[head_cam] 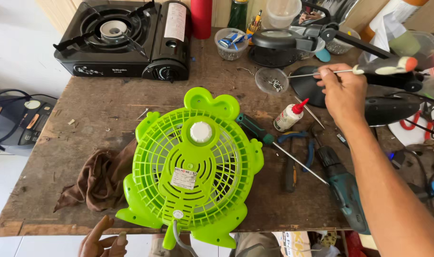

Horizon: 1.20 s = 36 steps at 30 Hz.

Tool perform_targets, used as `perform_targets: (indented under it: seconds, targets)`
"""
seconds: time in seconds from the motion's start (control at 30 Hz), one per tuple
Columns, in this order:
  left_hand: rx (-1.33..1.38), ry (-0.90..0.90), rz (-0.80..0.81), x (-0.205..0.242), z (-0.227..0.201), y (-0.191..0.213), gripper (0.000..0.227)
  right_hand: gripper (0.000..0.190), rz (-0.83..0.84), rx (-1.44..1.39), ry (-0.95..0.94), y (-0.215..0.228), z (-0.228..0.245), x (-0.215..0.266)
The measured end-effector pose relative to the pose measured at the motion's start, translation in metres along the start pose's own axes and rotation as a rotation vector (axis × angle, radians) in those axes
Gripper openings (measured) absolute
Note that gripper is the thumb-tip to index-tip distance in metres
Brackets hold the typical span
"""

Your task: The person is repairing a green plastic fan by unscrewing and removing screws from the fan's casing using a screwdriver. They systematically remove screws from various points on the fan's back casing.

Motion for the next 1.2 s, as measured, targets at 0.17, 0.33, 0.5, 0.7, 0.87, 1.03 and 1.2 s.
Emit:
perform_targets:
  seconds: [0.17,0.33,0.5,0.7,0.87,1.03,1.2]
  targets:
    - [-0.027,0.073,0.003,-0.009,0.017,0.001,0.075,0.014,-0.006,0.029,-0.006,-0.014,-0.011,-0.018]
    - [-0.071,0.107,0.004,-0.011,0.026,0.006,0.077,0.015,-0.008,0.056,-0.020,-0.021,-0.023,-0.023]
    - [-0.025,0.174,0.009,-0.005,0.029,0.003,0.075,0.013,-0.021,-0.029,-0.035,-0.017,-0.015,-0.016]
    - [0.066,0.165,0.064,0.000,0.033,-0.015,0.081,0.015,0.006,-0.050,-0.055,-0.014,-0.001,-0.005]
    - [0.055,0.208,0.059,0.002,0.025,-0.017,0.082,0.016,0.015,-0.019,-0.015,-0.015,-0.013,-0.007]
    - [-0.053,0.276,0.129,0.000,0.018,-0.010,0.085,0.016,0.009,-0.025,-0.015,-0.018,-0.014,-0.006]
    - [0.061,0.406,0.115,0.001,0.005,-0.010,0.088,0.015,0.009,-0.017,-0.014,-0.021,-0.020,-0.009]
Point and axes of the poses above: each hand's wrist, its own x-axis away from the middle knuckle, its own y-axis out of the back of the hand, z = x × y, the point moved 3 cm from there along -x, towards the middle knuckle, and after that the axes turned 6 degrees about z, right-handed, at the moved point
